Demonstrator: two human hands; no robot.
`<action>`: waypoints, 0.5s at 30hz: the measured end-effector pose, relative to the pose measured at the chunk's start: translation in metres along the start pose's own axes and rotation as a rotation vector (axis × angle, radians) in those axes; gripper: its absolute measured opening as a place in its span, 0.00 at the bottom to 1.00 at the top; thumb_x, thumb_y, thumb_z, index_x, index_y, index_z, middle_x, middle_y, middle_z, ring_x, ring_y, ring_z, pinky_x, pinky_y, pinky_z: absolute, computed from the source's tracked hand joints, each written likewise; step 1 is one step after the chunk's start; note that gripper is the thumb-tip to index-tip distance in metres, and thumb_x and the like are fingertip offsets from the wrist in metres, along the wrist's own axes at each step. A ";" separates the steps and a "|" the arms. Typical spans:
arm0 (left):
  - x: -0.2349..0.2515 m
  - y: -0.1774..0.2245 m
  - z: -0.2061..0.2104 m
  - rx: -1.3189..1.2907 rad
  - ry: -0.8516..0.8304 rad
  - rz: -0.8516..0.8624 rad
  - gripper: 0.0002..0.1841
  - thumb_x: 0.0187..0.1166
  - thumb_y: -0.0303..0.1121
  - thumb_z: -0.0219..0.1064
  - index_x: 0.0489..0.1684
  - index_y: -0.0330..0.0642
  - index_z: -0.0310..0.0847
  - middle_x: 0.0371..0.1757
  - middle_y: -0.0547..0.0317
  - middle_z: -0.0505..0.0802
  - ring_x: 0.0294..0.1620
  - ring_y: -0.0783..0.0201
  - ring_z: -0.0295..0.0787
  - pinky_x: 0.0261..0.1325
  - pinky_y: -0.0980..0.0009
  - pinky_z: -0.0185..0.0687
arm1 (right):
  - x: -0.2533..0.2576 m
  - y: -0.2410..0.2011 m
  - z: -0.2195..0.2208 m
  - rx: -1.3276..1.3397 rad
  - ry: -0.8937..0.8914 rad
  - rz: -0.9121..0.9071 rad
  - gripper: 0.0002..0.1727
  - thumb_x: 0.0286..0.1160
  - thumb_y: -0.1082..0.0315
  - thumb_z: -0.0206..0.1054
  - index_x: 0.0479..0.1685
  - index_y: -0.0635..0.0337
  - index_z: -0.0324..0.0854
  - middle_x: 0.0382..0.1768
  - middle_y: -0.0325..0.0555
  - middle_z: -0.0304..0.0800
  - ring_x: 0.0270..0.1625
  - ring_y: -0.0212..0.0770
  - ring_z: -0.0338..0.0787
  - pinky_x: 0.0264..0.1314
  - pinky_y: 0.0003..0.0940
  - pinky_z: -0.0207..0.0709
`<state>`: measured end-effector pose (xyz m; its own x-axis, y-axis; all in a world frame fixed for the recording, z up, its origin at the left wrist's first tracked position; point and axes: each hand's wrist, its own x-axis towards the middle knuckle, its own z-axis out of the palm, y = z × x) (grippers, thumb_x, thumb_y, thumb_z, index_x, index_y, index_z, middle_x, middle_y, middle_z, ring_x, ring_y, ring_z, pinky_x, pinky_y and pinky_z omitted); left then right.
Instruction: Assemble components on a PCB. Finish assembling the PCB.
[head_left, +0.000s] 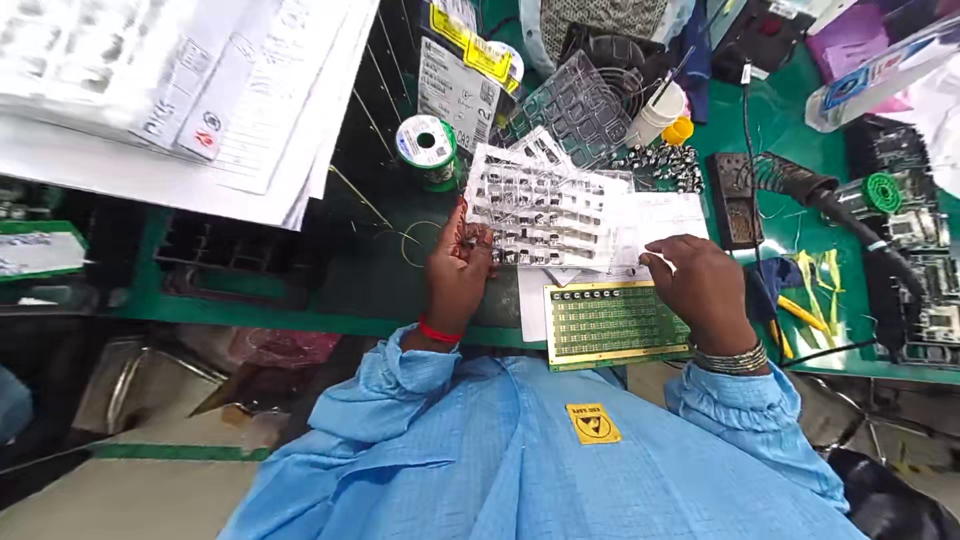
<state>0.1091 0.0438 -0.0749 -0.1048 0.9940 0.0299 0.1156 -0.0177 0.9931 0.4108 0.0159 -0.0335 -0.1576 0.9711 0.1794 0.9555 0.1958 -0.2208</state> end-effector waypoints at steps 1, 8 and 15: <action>0.000 0.000 0.000 -0.005 -0.002 -0.002 0.31 0.84 0.28 0.63 0.85 0.28 0.57 0.49 0.56 0.89 0.30 0.76 0.88 0.34 0.77 0.89 | 0.004 -0.008 -0.004 0.023 0.067 -0.049 0.11 0.80 0.67 0.67 0.46 0.64 0.92 0.47 0.60 0.94 0.51 0.65 0.93 0.50 0.63 0.82; 0.000 -0.001 0.000 -0.010 -0.006 0.001 0.31 0.83 0.27 0.63 0.85 0.27 0.57 0.50 0.54 0.89 0.30 0.76 0.88 0.34 0.77 0.89 | 0.037 -0.073 -0.004 0.229 0.022 -0.378 0.08 0.73 0.68 0.68 0.39 0.58 0.94 0.38 0.51 0.93 0.44 0.53 0.91 0.45 0.49 0.83; 0.000 -0.001 0.000 -0.030 -0.004 -0.006 0.31 0.82 0.26 0.63 0.85 0.27 0.57 0.47 0.55 0.90 0.28 0.76 0.88 0.32 0.78 0.88 | 0.052 -0.095 -0.001 0.073 -0.250 -0.326 0.07 0.70 0.75 0.69 0.40 0.63 0.93 0.36 0.56 0.90 0.45 0.60 0.90 0.44 0.55 0.81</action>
<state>0.1092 0.0441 -0.0758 -0.1018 0.9945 0.0237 0.0857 -0.0150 0.9962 0.3117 0.0474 -0.0026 -0.5134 0.8580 0.0150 0.8266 0.4992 -0.2600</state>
